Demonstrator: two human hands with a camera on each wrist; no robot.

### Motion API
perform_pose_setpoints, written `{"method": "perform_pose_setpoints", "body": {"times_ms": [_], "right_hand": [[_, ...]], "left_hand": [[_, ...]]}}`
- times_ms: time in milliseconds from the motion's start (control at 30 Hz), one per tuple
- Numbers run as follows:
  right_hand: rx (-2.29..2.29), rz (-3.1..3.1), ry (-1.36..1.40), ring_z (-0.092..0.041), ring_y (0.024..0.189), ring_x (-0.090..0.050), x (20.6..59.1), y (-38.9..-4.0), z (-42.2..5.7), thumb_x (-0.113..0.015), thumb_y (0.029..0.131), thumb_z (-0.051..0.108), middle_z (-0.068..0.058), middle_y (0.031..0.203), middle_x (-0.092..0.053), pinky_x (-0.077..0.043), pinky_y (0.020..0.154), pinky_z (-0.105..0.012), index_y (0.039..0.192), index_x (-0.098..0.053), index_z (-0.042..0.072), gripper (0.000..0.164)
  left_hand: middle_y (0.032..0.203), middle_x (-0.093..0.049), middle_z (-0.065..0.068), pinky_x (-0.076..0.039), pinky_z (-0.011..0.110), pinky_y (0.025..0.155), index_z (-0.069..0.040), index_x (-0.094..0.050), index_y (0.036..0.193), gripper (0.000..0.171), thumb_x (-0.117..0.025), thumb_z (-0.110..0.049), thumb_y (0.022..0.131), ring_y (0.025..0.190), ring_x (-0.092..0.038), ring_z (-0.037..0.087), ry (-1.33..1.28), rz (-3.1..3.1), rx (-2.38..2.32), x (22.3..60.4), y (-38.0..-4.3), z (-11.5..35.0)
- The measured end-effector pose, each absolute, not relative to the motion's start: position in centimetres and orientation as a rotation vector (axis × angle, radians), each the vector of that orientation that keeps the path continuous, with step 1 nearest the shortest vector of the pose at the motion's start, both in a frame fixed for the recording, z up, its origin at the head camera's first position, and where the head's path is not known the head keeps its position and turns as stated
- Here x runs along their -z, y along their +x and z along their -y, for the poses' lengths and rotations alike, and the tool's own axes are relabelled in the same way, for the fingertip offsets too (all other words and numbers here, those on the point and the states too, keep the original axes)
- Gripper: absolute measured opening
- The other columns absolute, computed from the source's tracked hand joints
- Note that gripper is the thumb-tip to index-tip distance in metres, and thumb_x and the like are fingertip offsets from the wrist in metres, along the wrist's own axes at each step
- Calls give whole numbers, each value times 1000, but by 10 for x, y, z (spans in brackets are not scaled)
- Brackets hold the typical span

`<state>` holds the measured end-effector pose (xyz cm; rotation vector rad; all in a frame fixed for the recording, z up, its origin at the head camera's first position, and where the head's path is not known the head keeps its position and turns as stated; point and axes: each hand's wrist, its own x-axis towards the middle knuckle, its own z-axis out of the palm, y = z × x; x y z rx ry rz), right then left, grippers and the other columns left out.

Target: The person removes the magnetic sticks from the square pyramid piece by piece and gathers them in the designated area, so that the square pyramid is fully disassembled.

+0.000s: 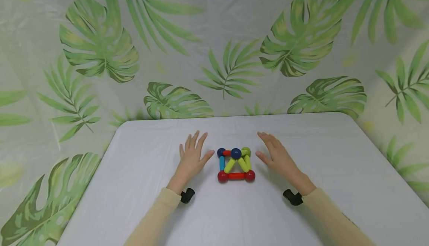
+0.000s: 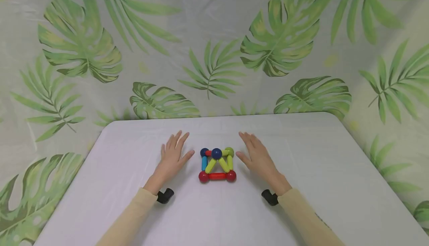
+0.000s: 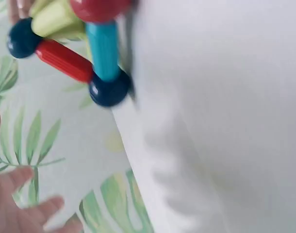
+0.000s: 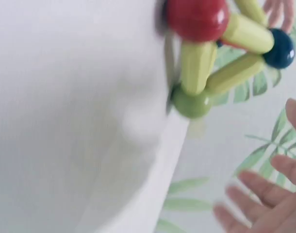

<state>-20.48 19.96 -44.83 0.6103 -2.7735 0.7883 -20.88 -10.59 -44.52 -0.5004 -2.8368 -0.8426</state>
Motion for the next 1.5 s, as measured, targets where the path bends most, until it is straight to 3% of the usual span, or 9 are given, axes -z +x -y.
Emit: {"method": "perform_pose_setpoints", "body": {"times_ms": [167, 300, 400, 600, 767, 967, 1067, 1233, 1500], "right_hand": [[-1312, 2688, 752, -33, 104, -59, 452, -197, -179, -65, 91, 11, -18, 116, -61, -50, 85, -44, 127, -53, -4, 41], [-1482, 2683, 712, -23, 88, -63, 459, -194, -165, -68, 88, 11, -9, 97, -66, -53, 74, -31, 110, -62, -3, 27], [-1493, 2674, 662, -20, 82, -62, 465, -194, -159, -71, 86, 8, -6, 92, -65, -53, 70, -27, 104, -62, -3, 23], [-1522, 2658, 634, -20, 82, -62, 469, -188, -157, -71, 83, 2, -5, 91, -65, -54, 70, -27, 101, -62, -1, 20], [-1585, 2638, 630, -21, 87, -63, 465, -182, -160, -70, 87, 7, -6, 97, -66, -53, 74, -28, 104, -63, 1, 19], [-1498, 2556, 567, -30, 102, -60, 460, -191, -164, -67, 89, 4, -12, 108, -65, -48, 90, -44, 109, -62, 0, 22], [-1412, 2629, 585, -32, 103, -60, 461, -195, -164, -68, 87, 3, -13, 108, -65, -46, 93, -48, 110, -61, -2, 24], [-1399, 2645, 611, -28, 92, -62, 467, -197, -163, -70, 85, 0, -11, 100, -66, -51, 85, -43, 104, -62, -3, 22], [-1417, 2624, 614, -22, 84, -61, 468, -193, -162, -74, 81, 0, -6, 93, -64, -53, 79, -40, 98, -62, 1, 21]], "left_hand": [[142, -43, 14, -31, 51, 106, -8, -41, 142, 53, -57, -31, 97, 132, -37, 33, -790, 2702, 1369, 446, -208, 78], [129, -54, 10, -40, 45, 98, -7, -51, 134, 48, -64, -28, 93, 119, -46, 30, -858, 2623, 1484, 451, -209, 54], [122, -58, 6, -42, 40, 92, -9, -56, 128, 42, -65, -29, 92, 111, -48, 25, -841, 2602, 1442, 456, -209, 43], [118, -61, 5, -45, 37, 89, -11, -60, 124, 36, -64, -25, 91, 105, -52, 21, -798, 2568, 1476, 458, -211, 45], [118, -60, 12, -47, 43, 90, -6, -59, 126, 36, -64, -15, 92, 104, -56, 28, -883, 2548, 1602, 451, -215, 53], [126, -58, 20, -41, 48, 98, 3, -55, 128, 35, -58, -3, 94, 114, -55, 34, -1101, 2472, 1781, 457, -224, 53], [126, -58, 17, -41, 42, 100, 2, -55, 129, 34, -56, -5, 95, 115, -55, 29, -1139, 2469, 1799, 457, -224, 51], [126, -56, 11, -43, 35, 97, -4, -54, 131, 35, -56, -16, 98, 113, -54, 22, -1124, 2545, 1593, 456, -217, 46], [128, -57, 9, -42, 33, 99, -8, -55, 131, 39, -58, -23, 96, 117, -53, 21, -1050, 2546, 1606, 462, -212, 46]]}}
